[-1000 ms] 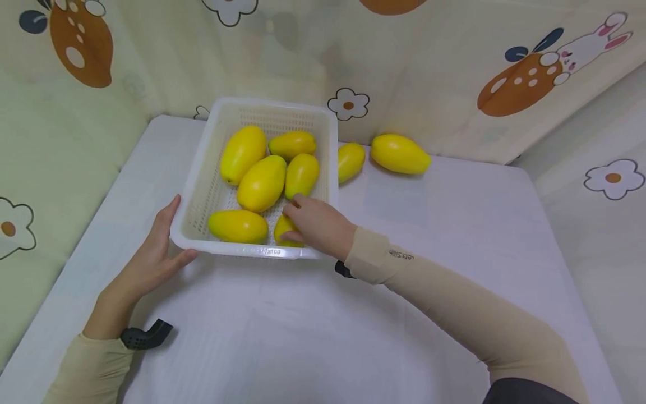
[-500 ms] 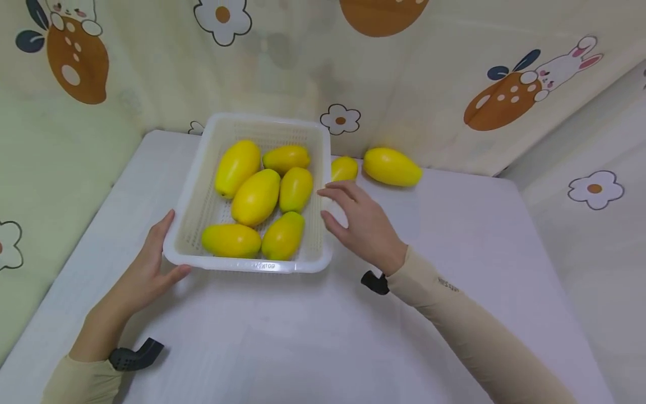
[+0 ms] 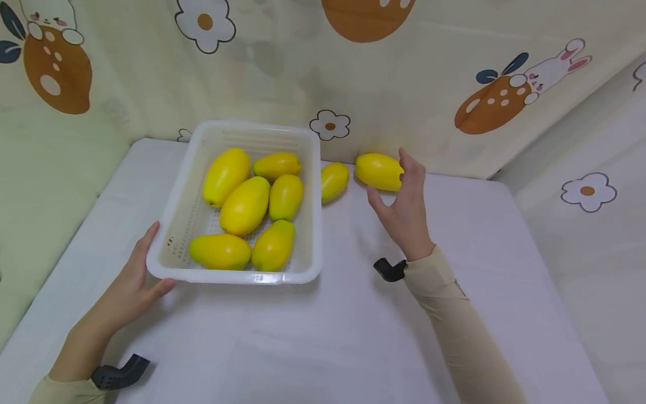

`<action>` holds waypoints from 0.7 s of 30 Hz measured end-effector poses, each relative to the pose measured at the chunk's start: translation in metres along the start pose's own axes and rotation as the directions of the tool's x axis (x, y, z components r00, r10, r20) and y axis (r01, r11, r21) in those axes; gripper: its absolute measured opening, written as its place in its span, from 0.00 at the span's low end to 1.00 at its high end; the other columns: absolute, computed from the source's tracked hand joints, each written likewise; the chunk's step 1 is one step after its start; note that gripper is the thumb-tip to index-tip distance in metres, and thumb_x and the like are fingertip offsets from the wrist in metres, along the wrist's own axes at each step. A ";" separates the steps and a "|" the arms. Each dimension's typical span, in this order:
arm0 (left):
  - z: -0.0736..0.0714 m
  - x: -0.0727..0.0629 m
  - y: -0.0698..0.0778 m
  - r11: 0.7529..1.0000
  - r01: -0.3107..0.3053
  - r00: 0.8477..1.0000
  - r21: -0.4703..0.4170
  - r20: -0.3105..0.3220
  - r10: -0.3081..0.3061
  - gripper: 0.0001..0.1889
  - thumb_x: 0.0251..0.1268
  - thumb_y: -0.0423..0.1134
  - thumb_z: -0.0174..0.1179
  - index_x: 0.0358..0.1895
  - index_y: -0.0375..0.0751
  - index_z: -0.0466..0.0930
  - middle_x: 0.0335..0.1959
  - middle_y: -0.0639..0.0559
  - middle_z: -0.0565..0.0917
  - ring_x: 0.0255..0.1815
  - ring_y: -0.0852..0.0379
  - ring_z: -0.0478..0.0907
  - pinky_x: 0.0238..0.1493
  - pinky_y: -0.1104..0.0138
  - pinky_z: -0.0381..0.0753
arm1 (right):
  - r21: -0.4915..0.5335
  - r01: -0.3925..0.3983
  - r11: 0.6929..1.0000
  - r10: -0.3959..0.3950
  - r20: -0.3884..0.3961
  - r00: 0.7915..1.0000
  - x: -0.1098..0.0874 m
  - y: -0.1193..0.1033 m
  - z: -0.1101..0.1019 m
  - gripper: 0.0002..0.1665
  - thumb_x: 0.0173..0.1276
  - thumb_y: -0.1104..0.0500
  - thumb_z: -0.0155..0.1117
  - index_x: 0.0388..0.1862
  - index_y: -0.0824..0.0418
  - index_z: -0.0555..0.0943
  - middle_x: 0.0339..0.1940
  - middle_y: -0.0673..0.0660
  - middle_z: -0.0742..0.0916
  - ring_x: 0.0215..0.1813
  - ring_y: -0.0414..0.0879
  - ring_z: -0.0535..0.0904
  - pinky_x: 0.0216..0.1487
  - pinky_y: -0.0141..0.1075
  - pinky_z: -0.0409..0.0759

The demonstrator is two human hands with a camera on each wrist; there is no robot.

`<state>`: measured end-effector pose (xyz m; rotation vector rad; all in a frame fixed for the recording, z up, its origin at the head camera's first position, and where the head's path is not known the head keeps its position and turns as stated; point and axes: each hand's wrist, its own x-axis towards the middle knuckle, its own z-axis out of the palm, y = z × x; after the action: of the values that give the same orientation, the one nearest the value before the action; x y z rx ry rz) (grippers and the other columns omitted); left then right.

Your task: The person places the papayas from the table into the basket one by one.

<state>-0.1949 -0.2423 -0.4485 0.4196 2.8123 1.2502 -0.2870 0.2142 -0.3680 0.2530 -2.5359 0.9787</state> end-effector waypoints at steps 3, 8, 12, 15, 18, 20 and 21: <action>0.000 0.000 -0.001 1.000 -0.006 1.000 -0.005 -0.008 0.006 0.60 0.50 0.44 0.70 0.76 0.56 0.29 0.74 0.37 0.48 0.69 0.34 0.55 0.59 0.32 0.59 | 0.009 -0.003 1.000 0.003 -0.025 1.000 0.006 0.014 0.016 0.56 0.59 0.58 0.68 0.76 0.55 0.42 0.73 0.61 0.51 0.75 0.50 0.47 0.75 0.48 0.52; 0.005 0.000 -0.005 0.999 -0.020 1.000 -0.033 -0.018 0.020 0.60 0.50 0.42 0.70 0.76 0.60 0.29 0.76 0.41 0.46 0.71 0.33 0.53 0.60 0.31 0.58 | 0.011 -0.030 0.999 0.030 0.038 0.999 0.015 0.027 0.042 0.70 0.52 0.53 0.74 0.77 0.55 0.32 0.76 0.55 0.37 0.77 0.44 0.32 0.77 0.48 0.43; 0.006 -0.001 -0.008 0.999 -0.022 1.000 -0.047 -0.019 0.021 0.60 0.50 0.42 0.70 0.76 0.61 0.30 0.77 0.42 0.45 0.72 0.34 0.52 0.60 0.31 0.57 | -0.015 -0.088 0.996 0.089 0.183 0.979 0.023 0.029 0.059 0.77 0.49 0.48 0.76 0.76 0.51 0.25 0.76 0.50 0.31 0.77 0.46 0.26 0.76 0.53 0.43; 0.005 -0.001 -0.008 0.999 -0.025 1.000 -0.042 -0.018 0.025 0.60 0.49 0.42 0.71 0.76 0.59 0.30 0.77 0.42 0.45 0.72 0.34 0.52 0.61 0.31 0.57 | -0.052 -0.101 0.993 0.112 0.265 0.958 0.028 0.030 0.071 0.80 0.47 0.45 0.77 0.75 0.51 0.23 0.76 0.52 0.30 0.78 0.50 0.27 0.75 0.55 0.45; 0.003 0.000 -0.007 0.999 -0.027 0.999 -0.024 -0.020 0.026 0.60 0.49 0.42 0.71 0.76 0.58 0.30 0.76 0.42 0.46 0.71 0.35 0.53 0.60 0.32 0.58 | -0.071 -0.110 0.991 0.127 0.317 0.940 0.033 0.031 0.080 0.82 0.45 0.43 0.78 0.75 0.53 0.22 0.76 0.54 0.30 0.78 0.54 0.29 0.75 0.56 0.48; 0.003 0.000 -0.006 1.000 -0.026 0.999 -0.014 -0.022 0.025 0.60 0.49 0.43 0.70 0.76 0.58 0.30 0.76 0.42 0.46 0.71 0.36 0.54 0.60 0.32 0.59 | -0.086 -0.104 0.991 0.127 0.341 0.932 0.037 0.032 0.084 0.83 0.44 0.41 0.78 0.75 0.55 0.22 0.76 0.55 0.30 0.78 0.56 0.30 0.74 0.56 0.48; 0.003 0.000 -0.006 1.000 -0.026 0.999 -0.012 -0.022 0.026 0.60 0.49 0.44 0.70 0.76 0.58 0.30 0.76 0.42 0.47 0.70 0.36 0.55 0.60 0.32 0.60 | -0.092 -0.102 0.990 0.128 0.352 0.927 0.039 0.033 0.087 0.83 0.44 0.40 0.77 0.75 0.55 0.22 0.76 0.56 0.31 0.78 0.56 0.30 0.74 0.56 0.48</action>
<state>-0.1957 -0.2435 -0.4548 0.4462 2.8251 1.2842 -0.3593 0.1793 -0.4290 0.2856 -2.9419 0.9536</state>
